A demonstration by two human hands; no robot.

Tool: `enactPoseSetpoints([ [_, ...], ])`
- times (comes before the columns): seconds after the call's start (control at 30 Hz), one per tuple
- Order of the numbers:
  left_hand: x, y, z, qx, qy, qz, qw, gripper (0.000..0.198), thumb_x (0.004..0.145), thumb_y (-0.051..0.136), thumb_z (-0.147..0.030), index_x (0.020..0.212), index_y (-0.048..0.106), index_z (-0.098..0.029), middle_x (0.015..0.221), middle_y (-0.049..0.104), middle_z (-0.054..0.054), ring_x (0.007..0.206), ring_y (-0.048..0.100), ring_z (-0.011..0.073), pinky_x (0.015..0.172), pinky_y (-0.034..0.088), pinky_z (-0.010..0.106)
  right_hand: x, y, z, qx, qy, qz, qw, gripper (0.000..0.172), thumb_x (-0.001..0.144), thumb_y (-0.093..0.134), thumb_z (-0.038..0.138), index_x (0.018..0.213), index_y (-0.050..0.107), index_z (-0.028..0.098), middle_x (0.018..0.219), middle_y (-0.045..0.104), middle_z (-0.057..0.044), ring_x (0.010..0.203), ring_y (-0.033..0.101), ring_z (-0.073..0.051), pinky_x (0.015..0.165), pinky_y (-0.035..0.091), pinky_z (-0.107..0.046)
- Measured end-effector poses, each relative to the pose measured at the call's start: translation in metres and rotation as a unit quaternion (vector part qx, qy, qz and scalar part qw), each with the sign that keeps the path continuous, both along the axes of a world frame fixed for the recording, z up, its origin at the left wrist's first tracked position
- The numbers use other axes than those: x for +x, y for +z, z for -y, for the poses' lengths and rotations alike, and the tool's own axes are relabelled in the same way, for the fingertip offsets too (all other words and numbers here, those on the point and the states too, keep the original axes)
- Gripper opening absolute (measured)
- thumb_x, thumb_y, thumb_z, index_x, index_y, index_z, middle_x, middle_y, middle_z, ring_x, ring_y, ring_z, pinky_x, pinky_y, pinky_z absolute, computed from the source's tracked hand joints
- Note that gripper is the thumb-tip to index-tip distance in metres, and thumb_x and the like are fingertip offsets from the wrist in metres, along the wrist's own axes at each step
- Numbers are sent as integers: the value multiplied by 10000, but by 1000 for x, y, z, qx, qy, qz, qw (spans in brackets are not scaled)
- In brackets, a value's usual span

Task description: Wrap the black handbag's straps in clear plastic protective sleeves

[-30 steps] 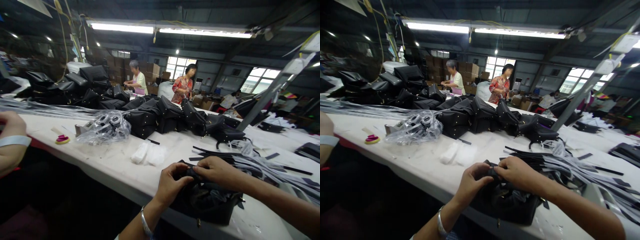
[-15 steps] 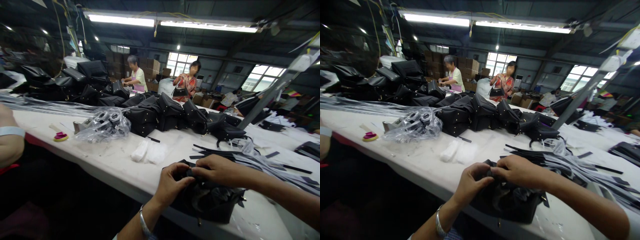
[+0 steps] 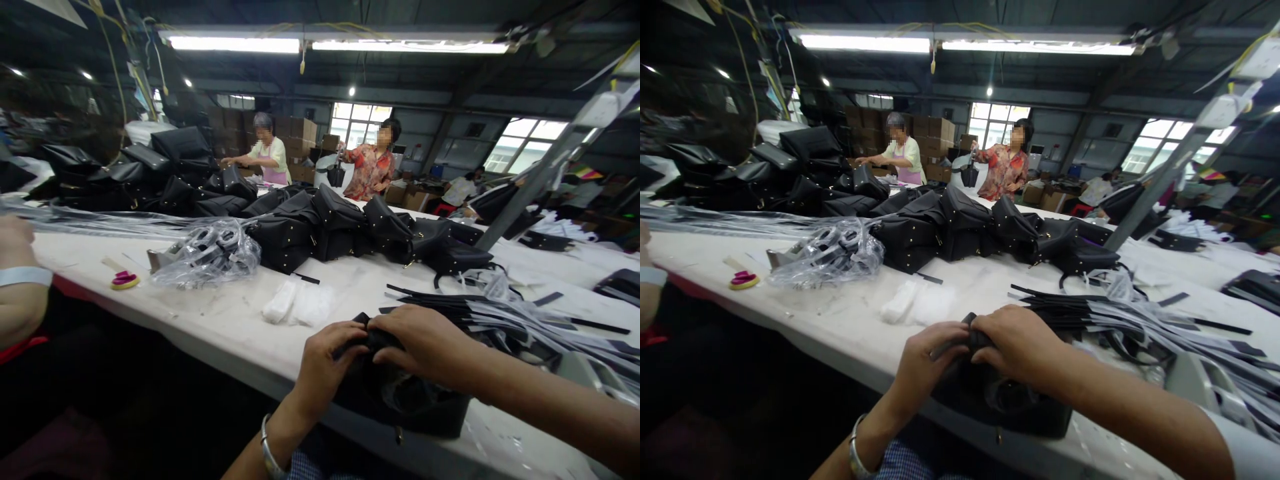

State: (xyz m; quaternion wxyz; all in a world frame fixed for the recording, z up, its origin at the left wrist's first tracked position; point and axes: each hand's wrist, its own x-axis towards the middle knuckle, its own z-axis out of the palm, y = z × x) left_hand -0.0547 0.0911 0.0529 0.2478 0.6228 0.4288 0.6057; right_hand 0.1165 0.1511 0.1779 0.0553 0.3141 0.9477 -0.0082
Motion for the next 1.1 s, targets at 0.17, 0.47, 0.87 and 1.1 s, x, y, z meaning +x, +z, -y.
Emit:
enactPoseSetpoints([
  [0.17,-20,-9,6,135,23,-198,971,280,958,587,-122,1194,716,-202,1116,747,112,1022,705,222,893,581,331,2,-1,-8,8,24,-11,1000,113,828,714,268,936,745,254,831,755,-53,871,682,-270,798,453,-339],
  [0.47,-127,-70,48,74,206,-254,942,216,960,568,-161,1050,742,-251,972,777,27,888,751,194,820,619,289,1,7,-22,-21,17,-19,999,230,825,749,358,1032,764,259,867,752,-62,858,662,-281,724,464,-346],
  [0.87,-38,42,4,35,6,-197,980,268,993,545,-261,1222,683,-246,1253,701,66,1183,638,218,1034,492,340,71,-24,-6,-225,-140,-204,942,467,844,695,412,1275,676,233,1236,718,-82,1120,667,-292,971,515,-383],
  [1.1,22,73,-30,42,-133,-485,863,197,849,749,-401,858,775,-206,738,740,66,719,689,254,737,495,333,78,-33,16,-178,-140,-187,956,107,826,648,229,900,724,220,860,753,-30,803,683,-222,691,462,-287],
])
